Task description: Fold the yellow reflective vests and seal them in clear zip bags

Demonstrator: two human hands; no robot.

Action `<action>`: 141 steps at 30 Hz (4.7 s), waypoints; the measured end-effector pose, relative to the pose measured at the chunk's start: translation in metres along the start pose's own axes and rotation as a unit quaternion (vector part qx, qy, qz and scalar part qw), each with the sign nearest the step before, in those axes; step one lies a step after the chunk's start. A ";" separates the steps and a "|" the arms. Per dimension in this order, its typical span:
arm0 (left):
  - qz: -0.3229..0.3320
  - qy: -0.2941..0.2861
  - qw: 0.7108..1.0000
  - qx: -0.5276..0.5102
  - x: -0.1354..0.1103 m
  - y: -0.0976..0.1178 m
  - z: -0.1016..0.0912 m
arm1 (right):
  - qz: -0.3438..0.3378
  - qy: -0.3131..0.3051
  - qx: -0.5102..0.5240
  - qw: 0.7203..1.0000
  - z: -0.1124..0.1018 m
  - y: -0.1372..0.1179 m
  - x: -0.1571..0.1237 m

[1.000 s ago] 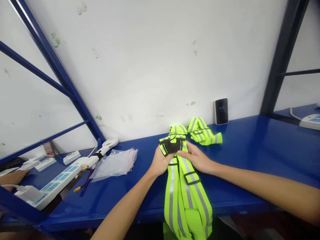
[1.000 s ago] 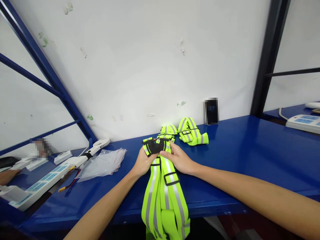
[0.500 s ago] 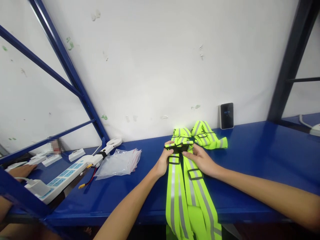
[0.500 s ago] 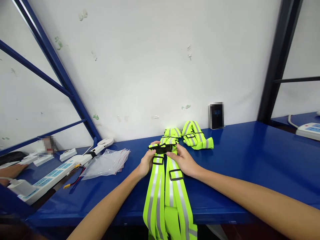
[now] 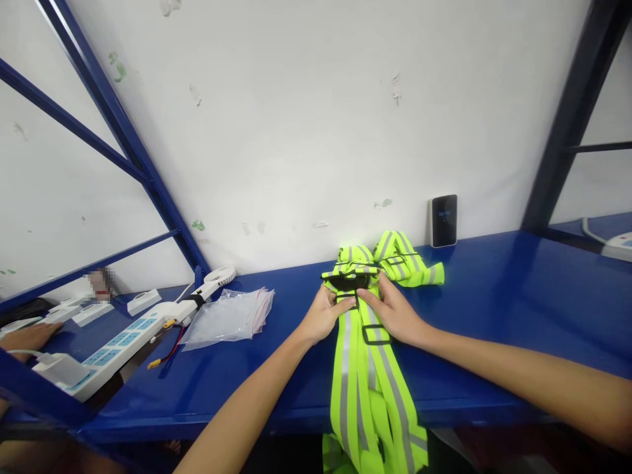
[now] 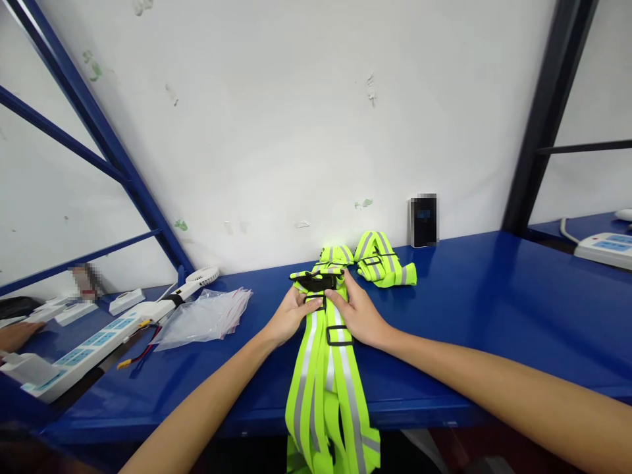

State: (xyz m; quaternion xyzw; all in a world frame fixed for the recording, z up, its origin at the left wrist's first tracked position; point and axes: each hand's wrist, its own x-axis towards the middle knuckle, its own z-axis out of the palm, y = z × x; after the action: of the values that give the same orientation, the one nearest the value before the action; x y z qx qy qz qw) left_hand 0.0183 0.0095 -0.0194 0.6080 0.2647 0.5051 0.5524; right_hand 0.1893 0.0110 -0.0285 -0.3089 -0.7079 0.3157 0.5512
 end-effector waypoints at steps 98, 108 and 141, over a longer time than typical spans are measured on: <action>0.041 0.083 0.989 -0.114 -0.007 0.019 0.002 | 0.196 -0.038 0.390 0.899 -0.015 -0.039 0.017; -0.010 0.081 0.990 -0.118 -0.003 0.013 0.005 | 0.131 -0.026 0.319 0.938 -0.011 -0.025 0.015; -0.006 0.088 0.989 -0.116 -0.005 0.011 0.004 | -0.048 -0.002 0.014 0.999 -0.008 -0.018 0.003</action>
State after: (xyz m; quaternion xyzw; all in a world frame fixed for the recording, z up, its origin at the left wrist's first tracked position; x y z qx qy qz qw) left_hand 0.0177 0.0010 -0.0105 0.4913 0.2557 0.5808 0.5966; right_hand 0.1950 0.0031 -0.0115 -0.2662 -0.7187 0.2995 0.5683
